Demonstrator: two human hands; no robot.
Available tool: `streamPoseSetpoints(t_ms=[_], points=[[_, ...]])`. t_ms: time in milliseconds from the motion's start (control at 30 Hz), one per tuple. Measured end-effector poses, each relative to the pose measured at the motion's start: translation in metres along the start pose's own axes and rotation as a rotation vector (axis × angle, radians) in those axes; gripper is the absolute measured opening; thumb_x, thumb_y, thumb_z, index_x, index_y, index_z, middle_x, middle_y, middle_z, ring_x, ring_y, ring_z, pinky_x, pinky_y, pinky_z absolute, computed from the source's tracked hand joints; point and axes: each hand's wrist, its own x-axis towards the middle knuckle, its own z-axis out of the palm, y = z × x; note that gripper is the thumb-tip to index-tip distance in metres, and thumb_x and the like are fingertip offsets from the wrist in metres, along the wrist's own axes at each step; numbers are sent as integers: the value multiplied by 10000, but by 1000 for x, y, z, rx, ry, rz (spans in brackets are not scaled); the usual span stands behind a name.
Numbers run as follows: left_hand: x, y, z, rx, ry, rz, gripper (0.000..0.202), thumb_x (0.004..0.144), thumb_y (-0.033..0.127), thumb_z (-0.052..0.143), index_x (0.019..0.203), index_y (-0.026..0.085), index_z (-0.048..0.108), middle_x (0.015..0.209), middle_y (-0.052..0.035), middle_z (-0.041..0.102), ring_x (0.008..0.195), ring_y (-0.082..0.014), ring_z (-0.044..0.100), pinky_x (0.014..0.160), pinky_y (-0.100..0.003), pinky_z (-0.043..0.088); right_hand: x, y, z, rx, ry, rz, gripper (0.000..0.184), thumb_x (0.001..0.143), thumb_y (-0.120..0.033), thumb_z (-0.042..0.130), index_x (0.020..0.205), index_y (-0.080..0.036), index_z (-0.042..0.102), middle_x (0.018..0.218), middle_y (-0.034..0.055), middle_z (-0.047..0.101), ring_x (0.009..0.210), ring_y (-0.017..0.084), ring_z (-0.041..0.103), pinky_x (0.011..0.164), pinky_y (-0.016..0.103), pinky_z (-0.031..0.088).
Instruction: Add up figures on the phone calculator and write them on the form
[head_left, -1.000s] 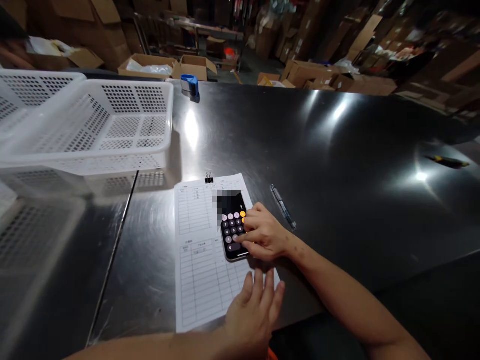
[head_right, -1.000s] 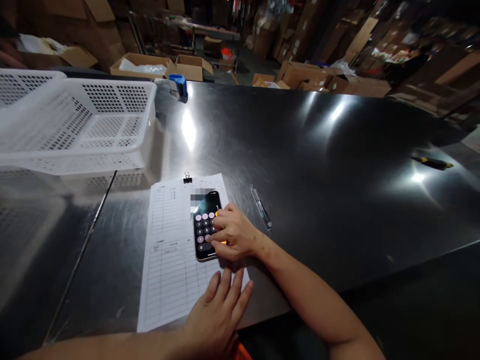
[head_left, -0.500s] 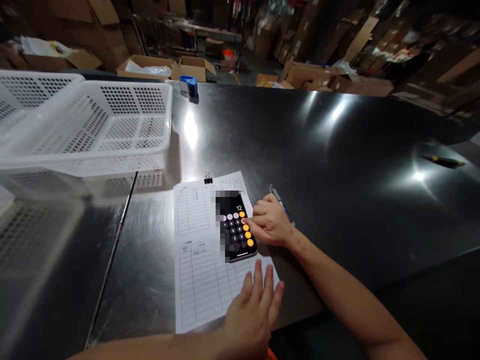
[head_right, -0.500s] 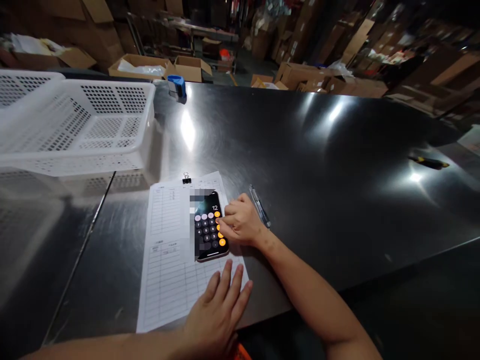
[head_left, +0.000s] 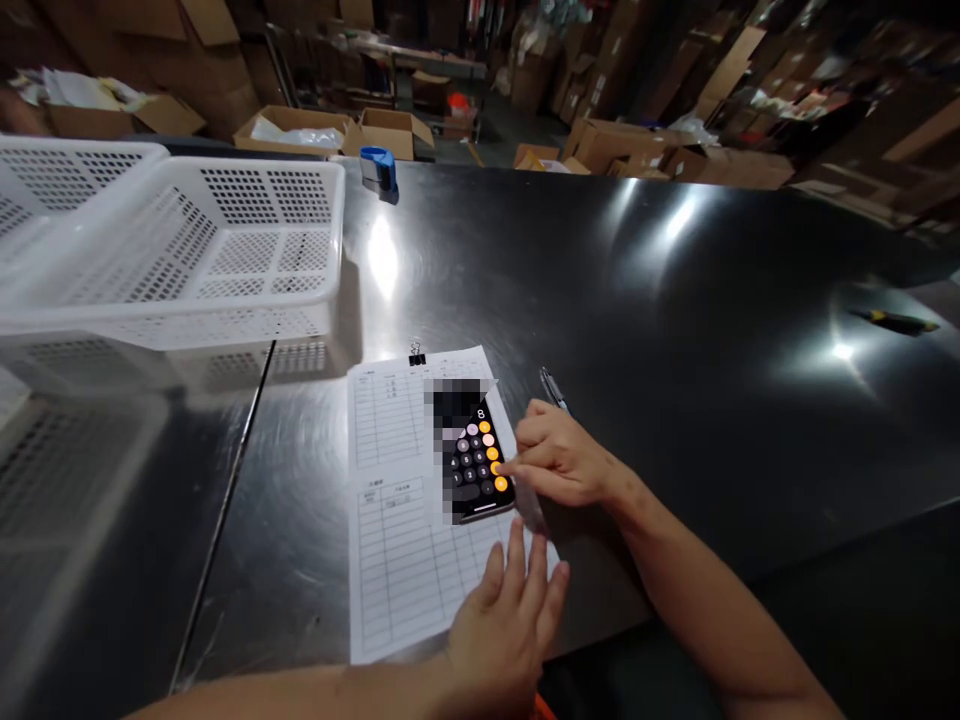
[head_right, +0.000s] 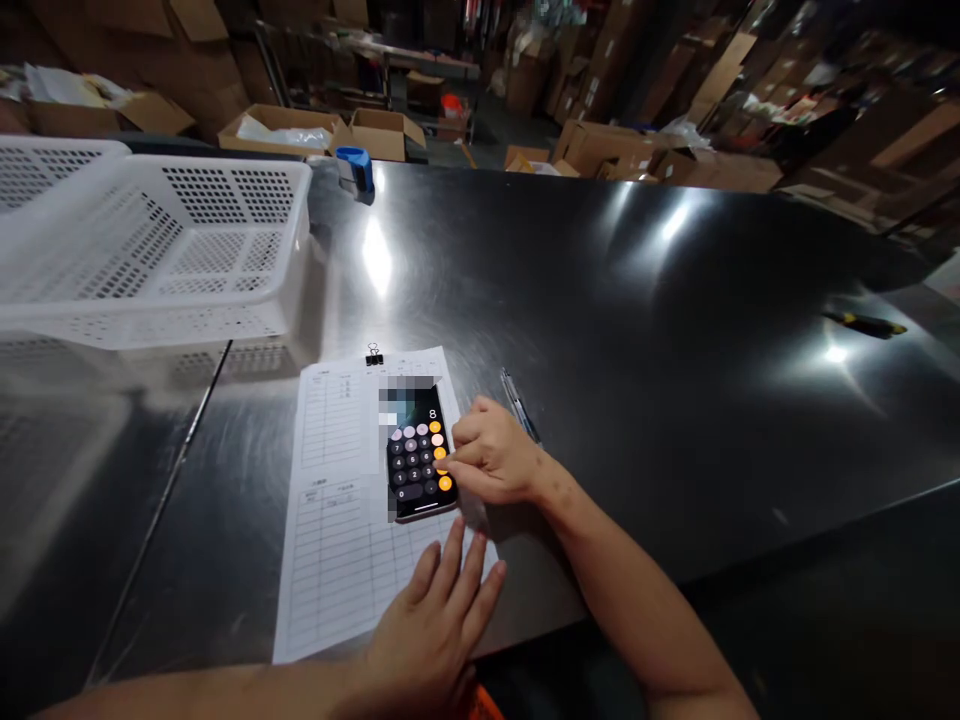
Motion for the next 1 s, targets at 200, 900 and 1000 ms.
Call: streamPoseSetpoints(t_ms=[200,900,1000], points=[[-2,-1,0,-12,-29,4,635,797,571,648,1330,227,637,1352,-96,597,1300,-370,429,1067,-457,227,-3,0,-6,137,-130,-11,538,1021,-338,395,589,-157,660,559,-10,495,550,86,372,708,329,283],[-1,0,-2,-44,-56,2,741,718,587,725,1343,202,626,1426,-156,532,1353,-403,355,1089,-479,171,-13,19,-13,-210,179,278,443,971,-245,522,563,-150,664,581,-18,523,554,69,430,665,308,279],[-1,0,-2,-43,-55,4,700,752,579,694,1340,206,630,1422,-153,536,1352,-398,360,1088,-473,172,-8,15,-6,-177,111,204,453,997,-275,471,625,-151,697,617,-5,520,601,85,442,681,316,269]])
